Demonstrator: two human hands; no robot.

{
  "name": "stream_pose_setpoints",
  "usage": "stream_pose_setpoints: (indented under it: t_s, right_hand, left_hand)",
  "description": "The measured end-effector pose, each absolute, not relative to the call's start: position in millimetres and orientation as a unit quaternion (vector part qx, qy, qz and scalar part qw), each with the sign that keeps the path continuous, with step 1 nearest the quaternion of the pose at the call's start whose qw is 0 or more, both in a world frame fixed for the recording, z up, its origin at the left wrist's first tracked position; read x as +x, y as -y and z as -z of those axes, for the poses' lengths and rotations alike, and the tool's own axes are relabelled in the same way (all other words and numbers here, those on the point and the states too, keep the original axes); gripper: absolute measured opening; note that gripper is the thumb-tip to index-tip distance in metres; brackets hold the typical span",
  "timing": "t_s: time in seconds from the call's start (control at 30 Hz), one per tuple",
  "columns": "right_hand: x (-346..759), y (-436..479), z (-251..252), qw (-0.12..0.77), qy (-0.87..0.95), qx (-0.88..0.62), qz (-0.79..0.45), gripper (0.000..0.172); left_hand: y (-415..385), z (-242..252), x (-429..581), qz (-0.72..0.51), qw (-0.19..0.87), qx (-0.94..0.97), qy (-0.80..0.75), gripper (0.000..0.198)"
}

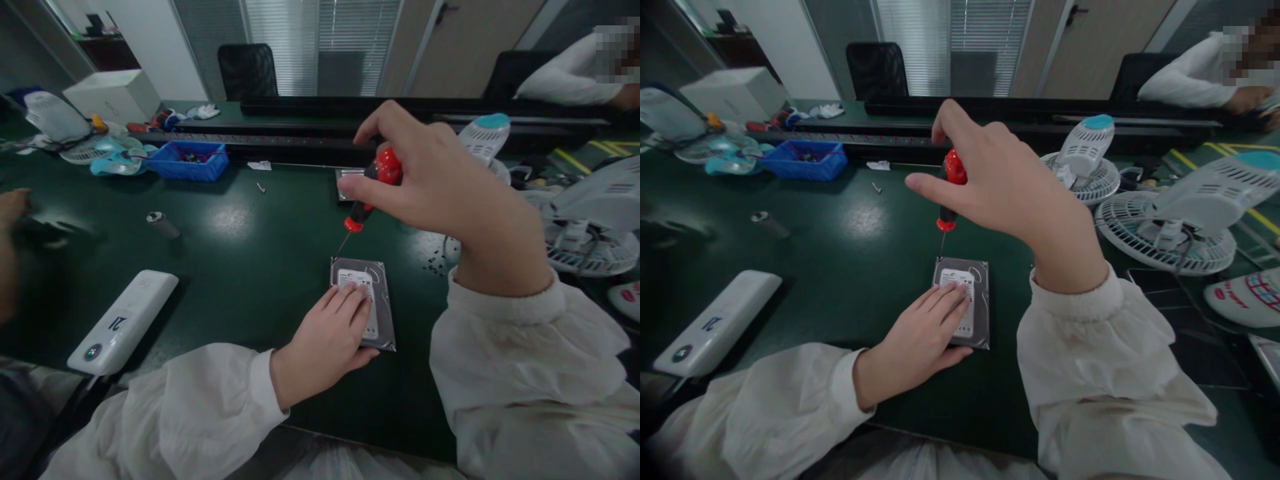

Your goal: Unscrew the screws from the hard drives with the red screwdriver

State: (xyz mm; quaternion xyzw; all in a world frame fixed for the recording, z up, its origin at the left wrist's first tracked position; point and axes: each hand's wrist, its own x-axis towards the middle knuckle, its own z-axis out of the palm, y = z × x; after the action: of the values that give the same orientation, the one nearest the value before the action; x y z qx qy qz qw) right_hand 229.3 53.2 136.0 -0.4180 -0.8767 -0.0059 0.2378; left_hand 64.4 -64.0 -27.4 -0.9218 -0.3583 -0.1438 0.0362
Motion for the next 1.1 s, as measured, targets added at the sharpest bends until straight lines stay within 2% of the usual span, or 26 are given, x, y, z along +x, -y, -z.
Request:
stream_pose_setpoints:
  t_s: [0.1,0.33,0.43,0.53,0.63,0.77,0.87,1.0,1.1]
  right_hand:
    - [232.0,-56.0,-136.0,0.240,0.877,-0.417,0.003,0.035]
    - [240.5,-59.5,-138.8,0.235,0.914,-0.322,-0.075,0.039]
    - [237.5,-60.8,-137.0,0.231,0.914,-0.330,-0.045,0.024]
    - [231.8,-60.7,-134.3,0.240,0.900,-0.363,-0.004,0.026]
    - [228.7,-58.6,-133.7,0.252,0.900,-0.355,0.002,0.020]
    - [229.6,-56.1,-135.6,0.254,0.912,-0.318,-0.041,0.032]
    - [230.6,-56.1,-136.3,0.248,0.915,-0.314,-0.052,0.031]
    - [229.1,-55.5,-135.8,0.245,0.901,-0.358,-0.013,0.022]
    - [227.1,-53.3,-135.9,0.236,0.879,-0.413,0.044,0.030]
  left_hand:
    - [63.8,27.2,64.0,0.143,0.039,-0.922,0.357,0.067]
    - [64.2,28.6,62.8,0.145,0.037,-0.922,0.357,0.068]
    - [64.4,28.0,63.5,0.149,0.038,-0.921,0.357,0.069]
    - [64.5,26.5,64.6,0.148,0.041,-0.921,0.357,0.070]
    - [64.7,25.7,65.0,0.147,0.039,-0.922,0.357,0.070]
    - [65.0,27.0,64.5,0.147,0.040,-0.921,0.358,0.070]
    - [65.2,27.4,64.7,0.149,0.042,-0.921,0.357,0.071]
    - [65.1,25.6,65.6,0.144,0.043,-0.922,0.358,0.070]
    - [65.3,24.3,65.9,0.141,0.042,-0.921,0.360,0.069]
